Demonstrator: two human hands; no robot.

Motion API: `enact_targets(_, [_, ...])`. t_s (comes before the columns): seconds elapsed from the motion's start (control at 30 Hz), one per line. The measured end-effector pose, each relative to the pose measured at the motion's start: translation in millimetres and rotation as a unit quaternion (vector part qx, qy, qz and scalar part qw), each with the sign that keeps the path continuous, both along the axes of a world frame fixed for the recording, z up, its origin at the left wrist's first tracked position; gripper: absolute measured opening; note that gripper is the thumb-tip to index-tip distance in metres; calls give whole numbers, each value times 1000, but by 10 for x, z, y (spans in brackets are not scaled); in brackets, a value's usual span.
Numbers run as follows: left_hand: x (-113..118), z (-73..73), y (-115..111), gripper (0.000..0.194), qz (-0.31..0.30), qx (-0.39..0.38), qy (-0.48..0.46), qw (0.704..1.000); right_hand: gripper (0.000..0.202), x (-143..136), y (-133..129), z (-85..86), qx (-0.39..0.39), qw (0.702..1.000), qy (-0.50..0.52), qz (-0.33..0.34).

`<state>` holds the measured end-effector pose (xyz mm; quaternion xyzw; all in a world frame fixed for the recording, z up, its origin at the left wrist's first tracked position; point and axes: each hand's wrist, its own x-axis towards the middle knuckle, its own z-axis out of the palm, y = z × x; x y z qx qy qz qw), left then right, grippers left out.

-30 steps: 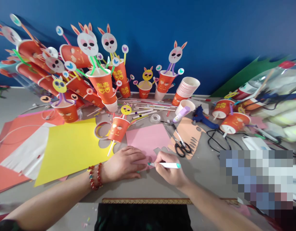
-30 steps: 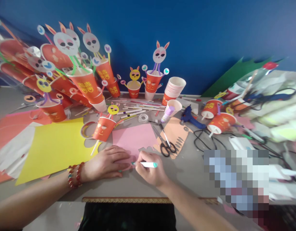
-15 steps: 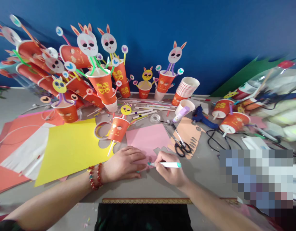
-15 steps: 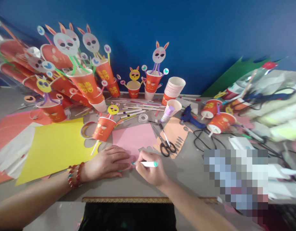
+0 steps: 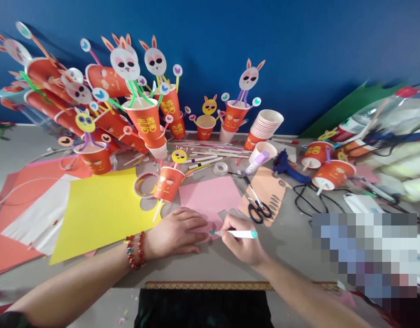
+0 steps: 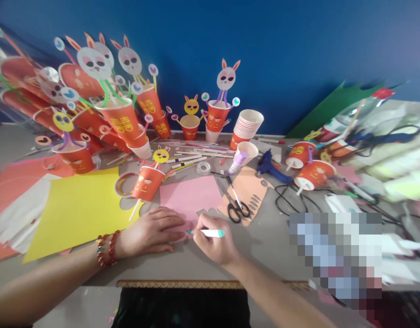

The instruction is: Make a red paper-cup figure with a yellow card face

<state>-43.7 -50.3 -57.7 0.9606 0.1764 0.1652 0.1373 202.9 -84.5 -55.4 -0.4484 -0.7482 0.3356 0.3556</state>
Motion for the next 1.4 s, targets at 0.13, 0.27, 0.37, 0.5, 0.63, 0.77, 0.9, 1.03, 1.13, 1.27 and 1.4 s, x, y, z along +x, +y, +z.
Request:
enact_targets(0.13, [1, 5, 1, 38, 0, 3, 0, 1000, 20, 4, 5, -4, 0, 1000, 1, -1])
enact_targets(0.27, [1, 11, 2, 39, -2, 3, 1, 1000, 20, 4, 11, -17, 3, 1000, -9, -1])
enact_targets(0.37, [-1, 3, 2, 39, -1, 3, 2, 1000, 20, 1, 10, -20, 4, 1000, -8, -14])
enact_targets(0.5, [-2, -5, 1, 40, -2, 3, 2, 1000, 21, -4, 8, -17, 5, 1000, -10, -7])
enact_targets(0.63, [0, -2, 0, 39, 0, 1, 1, 1000, 20, -3, 13, -17, 7, 1000, -6, -8])
enact_targets(0.77, [2, -2, -1, 38, 0, 1, -4, 1000, 20, 13, 8, -41, 0, 1000, 13, -11])
enact_targets(0.9, [5, -7, 1, 38, 0, 4, -5, 1000, 22, 27, -6, -75, -32, 994, 78, -65])
enact_targets(1.03, [-1, -14, 4, 38, -3, 7, -5, 1000, 20, 46, 6, -37, -92, 983, 133, -87])
enact_targets(1.13, [-13, -10, 9, 38, -7, 7, -4, 1000, 17, 109, 32, 53, -117, 982, 126, -73])
enact_targets(1.27, [-23, 31, 6, 37, -7, 8, -4, 1000, 16, 252, 50, 164, -124, 988, 88, -35])
enact_targets(1.4, [23, 101, -49, 34, -8, 26, -14, 1000, 14, 344, 30, 161, -120, 991, 56, -27])
